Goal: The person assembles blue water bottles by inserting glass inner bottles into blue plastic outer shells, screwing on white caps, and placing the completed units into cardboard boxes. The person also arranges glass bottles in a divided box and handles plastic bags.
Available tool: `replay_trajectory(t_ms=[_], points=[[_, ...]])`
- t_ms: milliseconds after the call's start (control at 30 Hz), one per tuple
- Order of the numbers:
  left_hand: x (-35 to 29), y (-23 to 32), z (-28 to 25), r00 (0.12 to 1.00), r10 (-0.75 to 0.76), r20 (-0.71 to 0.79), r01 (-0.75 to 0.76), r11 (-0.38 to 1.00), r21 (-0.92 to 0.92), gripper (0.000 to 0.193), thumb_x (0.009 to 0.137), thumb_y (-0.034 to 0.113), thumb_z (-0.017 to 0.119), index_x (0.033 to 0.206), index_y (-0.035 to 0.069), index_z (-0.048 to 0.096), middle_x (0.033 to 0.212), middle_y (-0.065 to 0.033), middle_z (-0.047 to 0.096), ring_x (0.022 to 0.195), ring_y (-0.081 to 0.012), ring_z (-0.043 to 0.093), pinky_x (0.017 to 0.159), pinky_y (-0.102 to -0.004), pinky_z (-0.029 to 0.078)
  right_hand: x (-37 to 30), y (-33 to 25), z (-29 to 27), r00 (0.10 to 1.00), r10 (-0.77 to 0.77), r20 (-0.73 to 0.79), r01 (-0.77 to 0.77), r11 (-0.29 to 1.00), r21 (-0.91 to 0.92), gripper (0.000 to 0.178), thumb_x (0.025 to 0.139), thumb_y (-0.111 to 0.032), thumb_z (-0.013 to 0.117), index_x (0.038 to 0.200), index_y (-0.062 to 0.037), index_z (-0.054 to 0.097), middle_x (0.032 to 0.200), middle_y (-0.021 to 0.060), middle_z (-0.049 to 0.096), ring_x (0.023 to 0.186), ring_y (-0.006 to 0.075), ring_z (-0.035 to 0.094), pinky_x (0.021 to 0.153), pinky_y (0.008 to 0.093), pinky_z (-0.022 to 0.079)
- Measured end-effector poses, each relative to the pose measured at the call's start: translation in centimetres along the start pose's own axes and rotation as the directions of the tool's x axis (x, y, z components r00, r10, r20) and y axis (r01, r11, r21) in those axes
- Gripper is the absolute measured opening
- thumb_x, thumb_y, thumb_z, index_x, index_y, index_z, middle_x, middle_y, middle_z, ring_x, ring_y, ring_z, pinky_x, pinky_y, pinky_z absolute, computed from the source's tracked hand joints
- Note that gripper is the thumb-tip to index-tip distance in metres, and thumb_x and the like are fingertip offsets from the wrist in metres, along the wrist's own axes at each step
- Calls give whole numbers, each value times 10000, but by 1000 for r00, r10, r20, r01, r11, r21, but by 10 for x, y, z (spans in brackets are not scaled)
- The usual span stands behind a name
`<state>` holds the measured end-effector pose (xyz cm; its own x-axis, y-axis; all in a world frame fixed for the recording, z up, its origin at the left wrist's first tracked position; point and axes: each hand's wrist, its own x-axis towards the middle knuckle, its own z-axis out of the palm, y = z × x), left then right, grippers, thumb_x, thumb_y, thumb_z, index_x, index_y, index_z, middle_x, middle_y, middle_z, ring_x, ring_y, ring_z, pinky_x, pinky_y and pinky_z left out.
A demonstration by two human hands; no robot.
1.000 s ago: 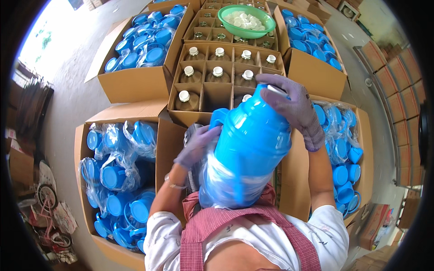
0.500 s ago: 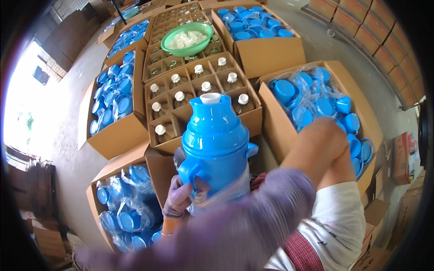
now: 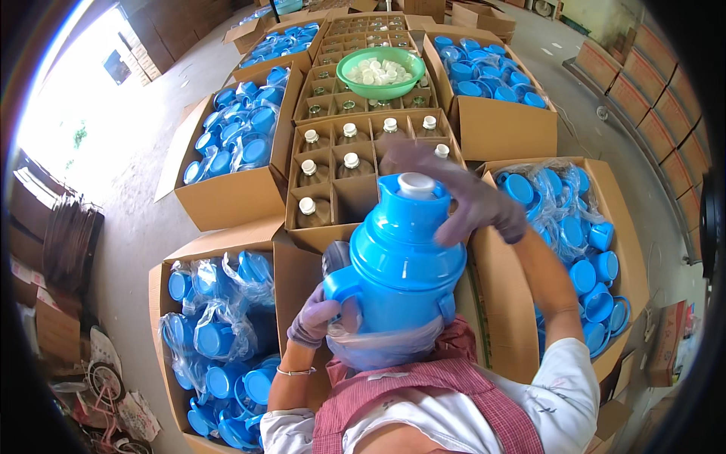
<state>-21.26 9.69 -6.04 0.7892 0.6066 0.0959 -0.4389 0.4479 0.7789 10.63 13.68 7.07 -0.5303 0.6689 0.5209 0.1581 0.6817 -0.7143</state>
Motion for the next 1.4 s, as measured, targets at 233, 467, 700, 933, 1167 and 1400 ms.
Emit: replay_trajectory(t_ms=[233, 467, 700, 933, 1167, 1400], points=[[43, -24, 112, 984, -137, 112, 41, 791, 611, 354, 965, 193, 601, 1269, 12, 575, 913, -7, 650, 840, -100, 564, 770, -255, 472, 23, -10, 27, 705, 666, -245, -644, 455, -616, 748, 831, -597, 621, 1333, -45, 555, 1211, 268, 588, 1127, 414, 584, 1004, 441, 448], [22, 21, 100, 944, -318, -87, 283, 647, 708, 504, 901, 324, 651, 1238, -33, 540, 908, -100, 675, 829, -210, 646, 792, -329, 510, 7, -14, 0, 855, 519, -26, -517, 844, -141, 606, 841, -475, 672, 1246, -27, 616, 1193, 178, 628, 1098, 269, 613, 972, 383, 464], [5, 31, 39, 985, -162, -66, 173, 958, 229, 413, 879, 232, 656, 1199, -27, 620, 1043, -131, 704, 925, -182, 662, 849, -325, 531, 6, -38, -11, 924, 346, 162, -300, 920, -254, 631, 820, -429, 696, 1293, -29, 579, 1274, 156, 581, 1209, 266, 538, 1029, 377, 416], [13, 8, 79, 974, -164, 156, 8, 713, 701, 456, 861, 304, 725, 1116, -52, 600, 839, -126, 660, 780, -174, 623, 724, -330, 493, 20, -45, -5, 878, 465, 110, -350, 782, -516, 424, 887, -313, 646, 1224, -56, 625, 1193, 145, 600, 1101, 278, 595, 968, 381, 458], [18, -5, 94, 985, -171, 2, 106, 616, 780, 424, 908, 283, 640, 1209, -14, 606, 1061, -123, 686, 873, -174, 624, 847, -315, 498, 12, -5, 1, 866, 476, 152, -318, 760, -566, 408, 869, -289, 650, 1199, -51, 617, 1139, 121, 631, 1070, 254, 607, 947, 366, 471], [0, 19, 23, 989, -120, -88, 145, 904, 402, 351, 895, 245, 643, 1131, -15, 636, 966, -133, 691, 794, -165, 645, 738, -307, 508, 24, -31, 1, 940, 184, 287, -143, 977, -158, 662, 762, -354, 744, 1323, -57, 555, 1255, 121, 585, 1199, 247, 533, 1032, 379, 408]])
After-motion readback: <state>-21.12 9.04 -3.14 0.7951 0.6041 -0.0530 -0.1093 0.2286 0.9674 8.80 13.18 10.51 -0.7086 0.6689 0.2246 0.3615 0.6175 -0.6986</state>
